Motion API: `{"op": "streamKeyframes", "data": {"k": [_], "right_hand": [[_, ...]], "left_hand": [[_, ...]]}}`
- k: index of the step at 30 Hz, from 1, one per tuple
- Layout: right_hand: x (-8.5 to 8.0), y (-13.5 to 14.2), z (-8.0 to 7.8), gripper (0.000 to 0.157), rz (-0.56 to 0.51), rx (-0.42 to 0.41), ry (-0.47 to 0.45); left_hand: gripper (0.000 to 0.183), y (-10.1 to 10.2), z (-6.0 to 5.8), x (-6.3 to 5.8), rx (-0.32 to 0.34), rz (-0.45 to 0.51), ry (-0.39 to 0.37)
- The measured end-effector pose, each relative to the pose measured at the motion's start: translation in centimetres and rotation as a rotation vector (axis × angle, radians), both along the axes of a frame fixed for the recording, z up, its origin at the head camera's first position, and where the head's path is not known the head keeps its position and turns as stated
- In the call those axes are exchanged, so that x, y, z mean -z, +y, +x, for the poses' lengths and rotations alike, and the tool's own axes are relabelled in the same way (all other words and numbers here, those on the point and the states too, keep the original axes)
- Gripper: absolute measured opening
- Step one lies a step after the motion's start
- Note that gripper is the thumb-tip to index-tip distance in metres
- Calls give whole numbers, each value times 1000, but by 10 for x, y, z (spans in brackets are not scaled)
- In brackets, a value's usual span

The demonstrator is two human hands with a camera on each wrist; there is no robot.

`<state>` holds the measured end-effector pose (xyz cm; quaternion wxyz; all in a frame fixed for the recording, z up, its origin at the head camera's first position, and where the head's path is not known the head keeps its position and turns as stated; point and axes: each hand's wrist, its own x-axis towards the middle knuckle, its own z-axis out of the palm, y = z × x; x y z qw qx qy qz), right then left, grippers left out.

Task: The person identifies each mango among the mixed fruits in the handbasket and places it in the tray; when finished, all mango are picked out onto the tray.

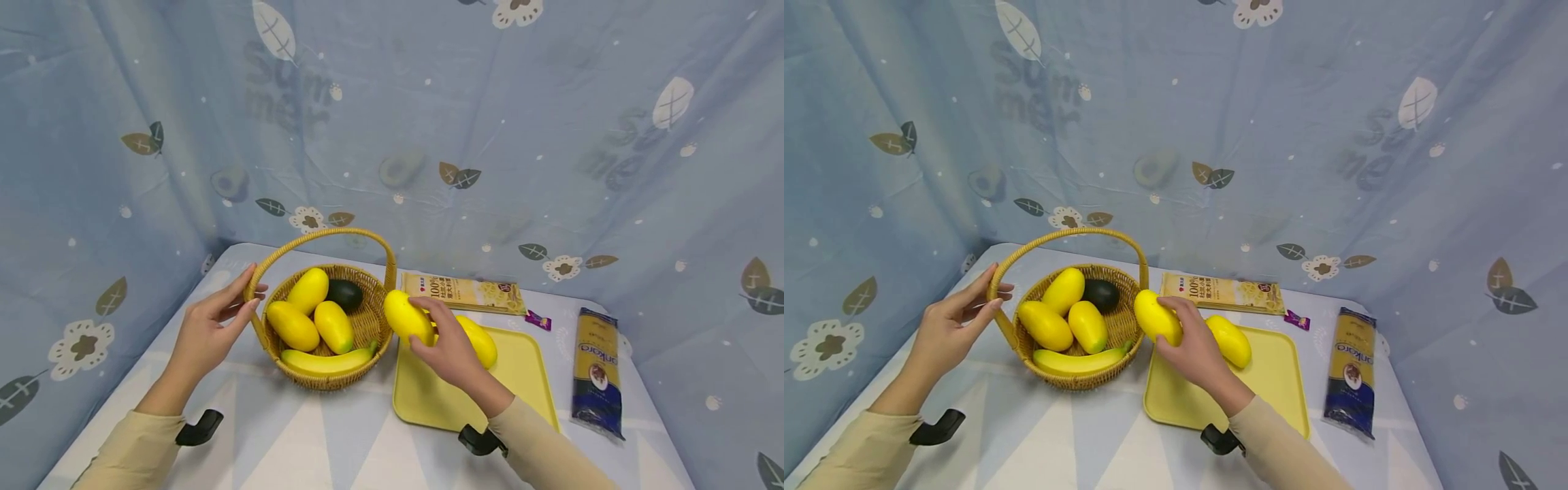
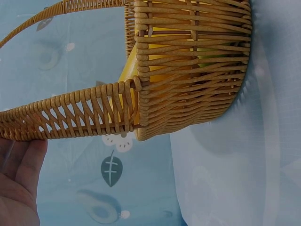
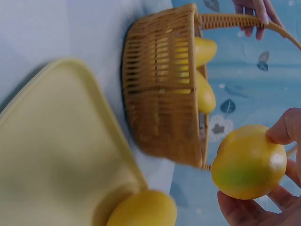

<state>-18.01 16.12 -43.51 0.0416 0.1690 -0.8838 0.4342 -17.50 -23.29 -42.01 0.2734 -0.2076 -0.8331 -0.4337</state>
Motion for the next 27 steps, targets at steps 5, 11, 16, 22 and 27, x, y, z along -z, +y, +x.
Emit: {"op": "streamKeyframes", "data": {"k": [5, 11, 16, 22, 27], "right_hand": [[1, 27, 7, 63, 15, 50, 15], [3, 64, 13, 63, 45, 104, 23], [7, 94, 16, 62, 100, 170, 15], [15, 127, 20, 62, 133, 232, 5], [25, 150, 21, 62, 161, 270, -1]], "left_hand": [[74, -1, 0, 1, 2, -2, 6], [76, -1, -1, 1, 1, -7, 3], [76, -1, -1, 0, 5, -3, 2], [75, -1, -1, 0, 14, -4, 6], [74, -1, -1, 0, 18, -3, 12]]}}
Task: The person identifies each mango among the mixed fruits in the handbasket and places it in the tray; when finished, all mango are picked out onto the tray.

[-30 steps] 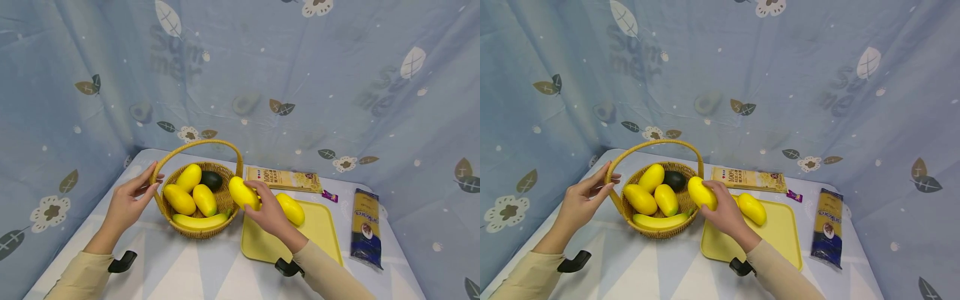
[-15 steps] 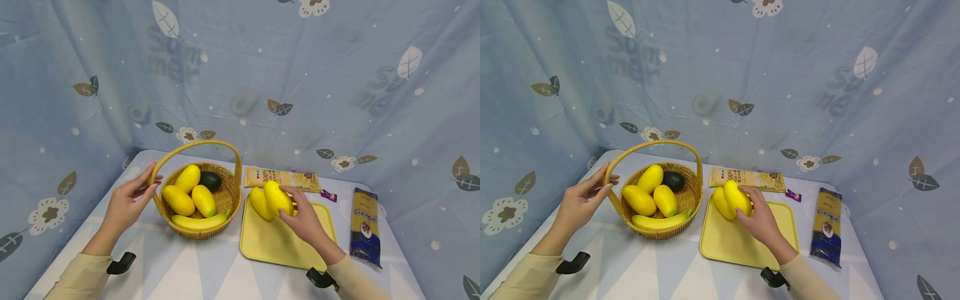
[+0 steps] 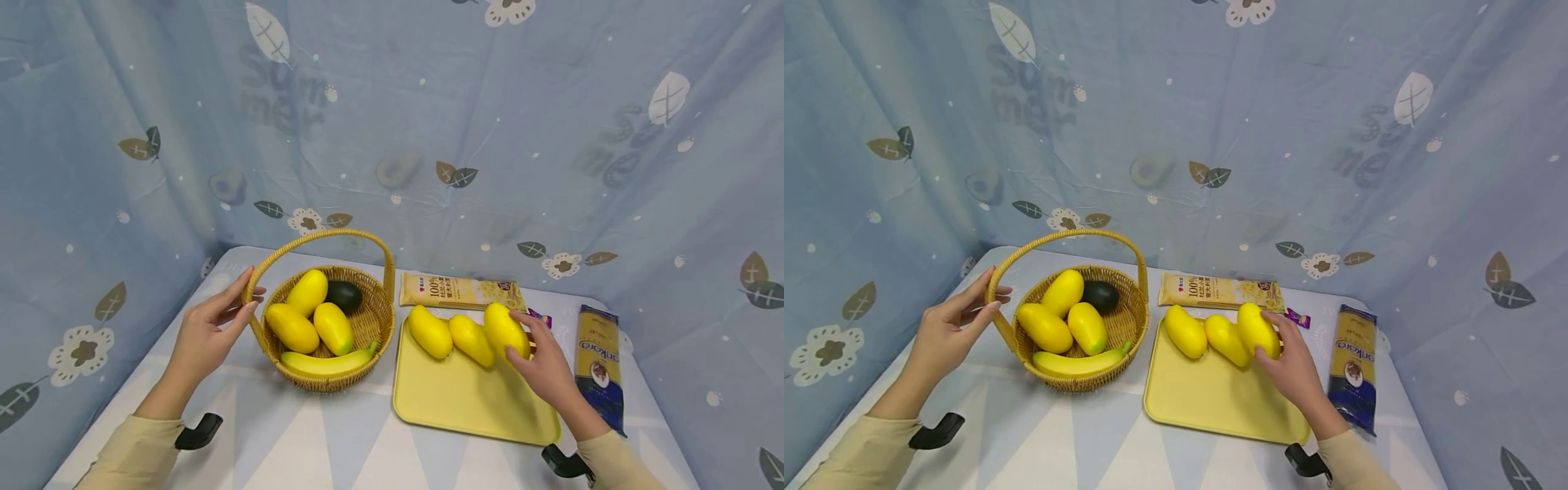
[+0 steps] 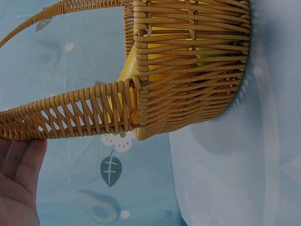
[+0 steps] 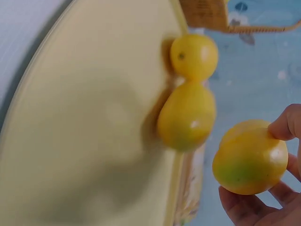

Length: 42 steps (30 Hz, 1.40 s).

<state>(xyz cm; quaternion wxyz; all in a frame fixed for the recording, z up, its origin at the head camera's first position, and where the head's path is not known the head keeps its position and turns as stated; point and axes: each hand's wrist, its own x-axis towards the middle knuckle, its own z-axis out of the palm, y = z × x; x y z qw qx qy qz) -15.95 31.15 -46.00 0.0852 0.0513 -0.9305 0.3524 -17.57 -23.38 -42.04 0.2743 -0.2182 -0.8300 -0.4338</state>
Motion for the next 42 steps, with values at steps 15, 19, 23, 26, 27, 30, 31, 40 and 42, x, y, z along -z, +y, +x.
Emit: {"op": "streamKeyframes", "data": {"k": [15, 19, 23, 26, 27, 30, 31, 40, 42], "right_hand": [[34, 35, -4, 60, 54, 68, -178], [38, 37, -5, 62, 77, 64, -208], [37, 38, -4, 68, 113, 87, -209], [38, 40, -4, 73, 120, 116, -213], [39, 41, -4, 73, 116, 123, -215], [40, 44, -5, 71, 109, 122, -226], [40, 45, -5, 71, 109, 120, -229], [39, 45, -5, 68, 109, 110, -237], [38, 45, -5, 68, 107, 111, -232]], "left_hand": [[73, 0, 0, 0, 10, 11, -5], [74, 1, 0, 0, 11, 10, -5], [73, 0, -1, 1, 9, 10, 3], [73, 0, -1, 1, 7, 9, 3], [74, 0, -1, 0, 6, 8, 0], [76, 1, 0, -1, 2, 4, -7], [76, 1, 0, -1, 1, 3, -7], [75, 1, 0, -1, 3, 5, -4], [76, 0, 1, -1, 1, 6, -6]]}}
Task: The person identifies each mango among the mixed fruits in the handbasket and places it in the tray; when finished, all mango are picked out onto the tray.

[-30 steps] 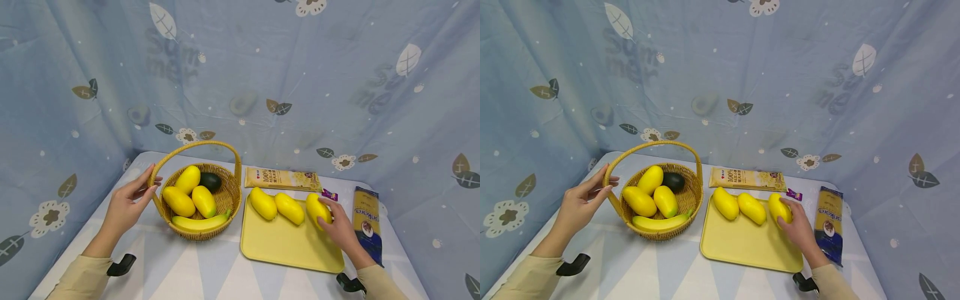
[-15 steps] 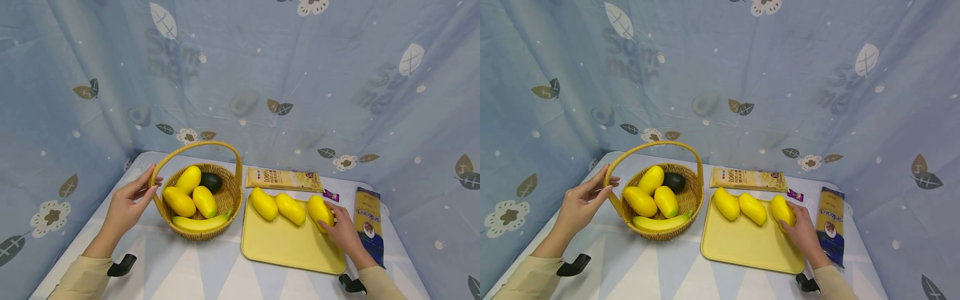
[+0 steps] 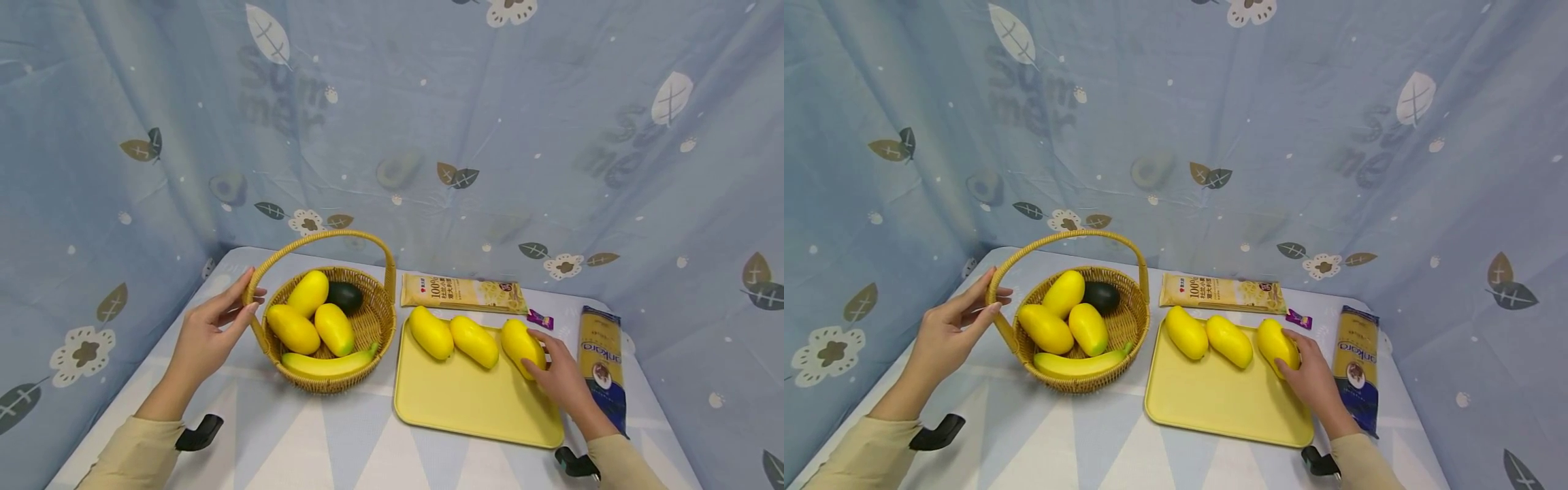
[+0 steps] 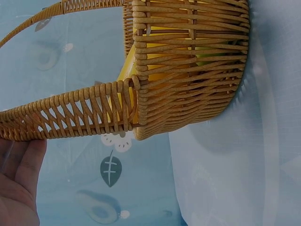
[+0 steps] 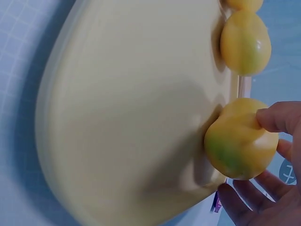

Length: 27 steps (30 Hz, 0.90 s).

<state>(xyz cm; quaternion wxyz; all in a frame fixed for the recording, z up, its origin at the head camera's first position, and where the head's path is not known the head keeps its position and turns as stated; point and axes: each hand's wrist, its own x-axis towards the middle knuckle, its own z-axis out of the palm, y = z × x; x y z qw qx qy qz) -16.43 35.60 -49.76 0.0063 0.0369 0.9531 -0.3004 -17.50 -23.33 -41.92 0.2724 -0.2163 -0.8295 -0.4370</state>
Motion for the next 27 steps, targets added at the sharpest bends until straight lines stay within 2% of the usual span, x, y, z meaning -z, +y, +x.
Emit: {"op": "streamKeyframes", "data": {"k": [14, 19, 27], "right_hand": [[-9, -1, -1, 65, 24, 41, 34], [-14, -9, -1, 58, 42, 9, 121], [-25, -43, -1, 49, 11, -121, 298]], "left_hand": [[75, -1, -1, 2, 0, -3, 8], [74, 0, -1, 1, -3, -4, 5], [71, -1, -1, 1, -7, -9, 5]]}}
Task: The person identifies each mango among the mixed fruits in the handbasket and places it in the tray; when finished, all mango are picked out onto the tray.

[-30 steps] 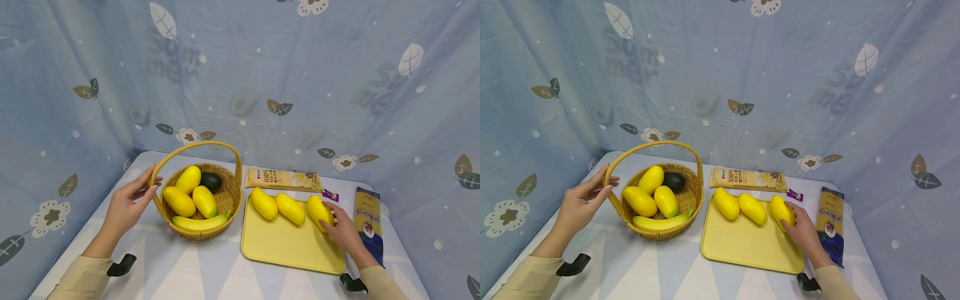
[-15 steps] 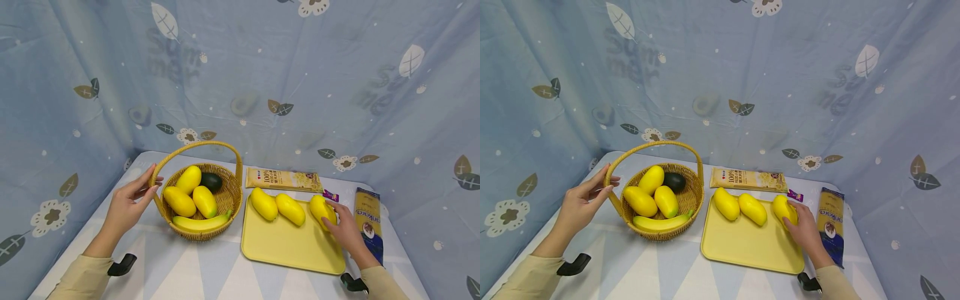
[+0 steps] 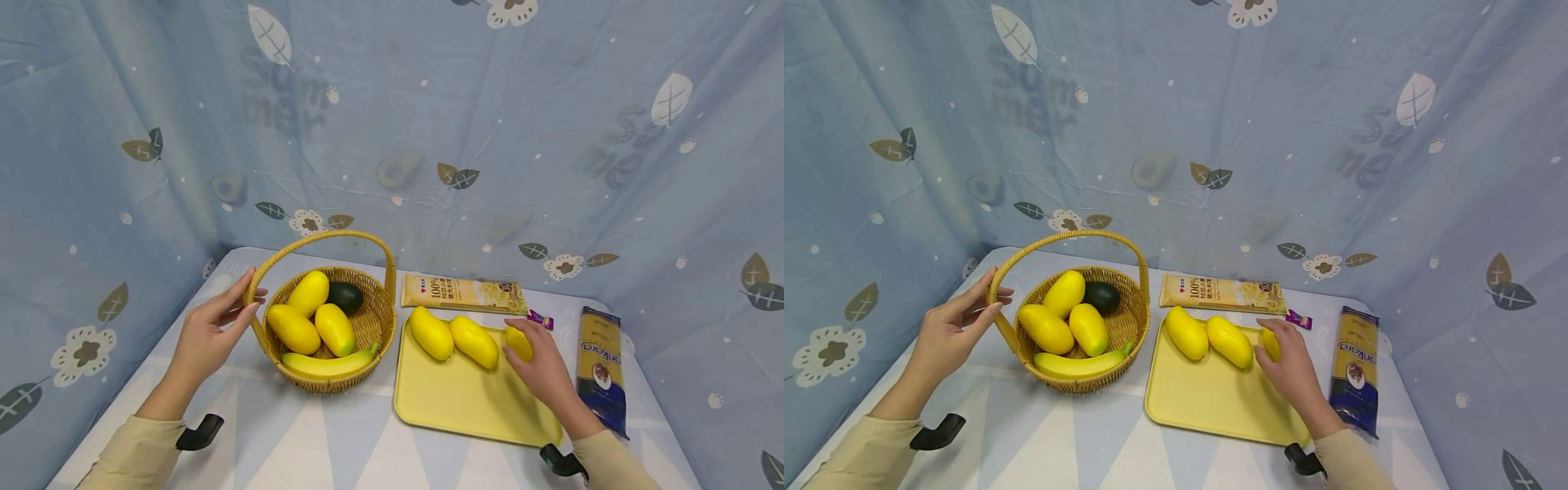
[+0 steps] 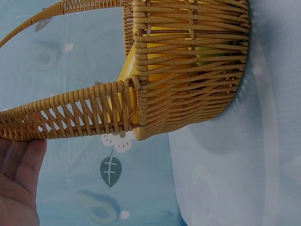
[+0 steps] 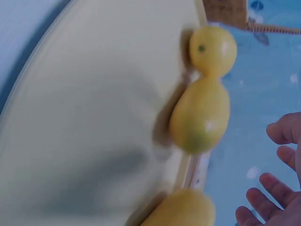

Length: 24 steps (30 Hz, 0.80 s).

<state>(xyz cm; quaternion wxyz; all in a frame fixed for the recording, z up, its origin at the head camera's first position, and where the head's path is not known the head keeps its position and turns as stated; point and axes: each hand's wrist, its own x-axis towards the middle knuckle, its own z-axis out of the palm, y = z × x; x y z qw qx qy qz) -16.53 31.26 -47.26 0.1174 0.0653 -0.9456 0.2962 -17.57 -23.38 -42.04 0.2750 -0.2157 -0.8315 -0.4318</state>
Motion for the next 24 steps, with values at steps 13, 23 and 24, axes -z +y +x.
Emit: {"op": "streamKeyframes", "data": {"k": [13, 23, 24], "right_hand": [[-25, -70, -4, 50, -58, -186, -40], [-31, -121, -10, 55, -119, -313, -90], [-32, -126, -11, 55, -128, -325, -101]], "left_hand": [[74, 1, -1, 1, 8, 4, -3], [74, 1, 0, 0, 4, 5, -1], [75, 0, 0, 0, 5, 5, 0]]}}
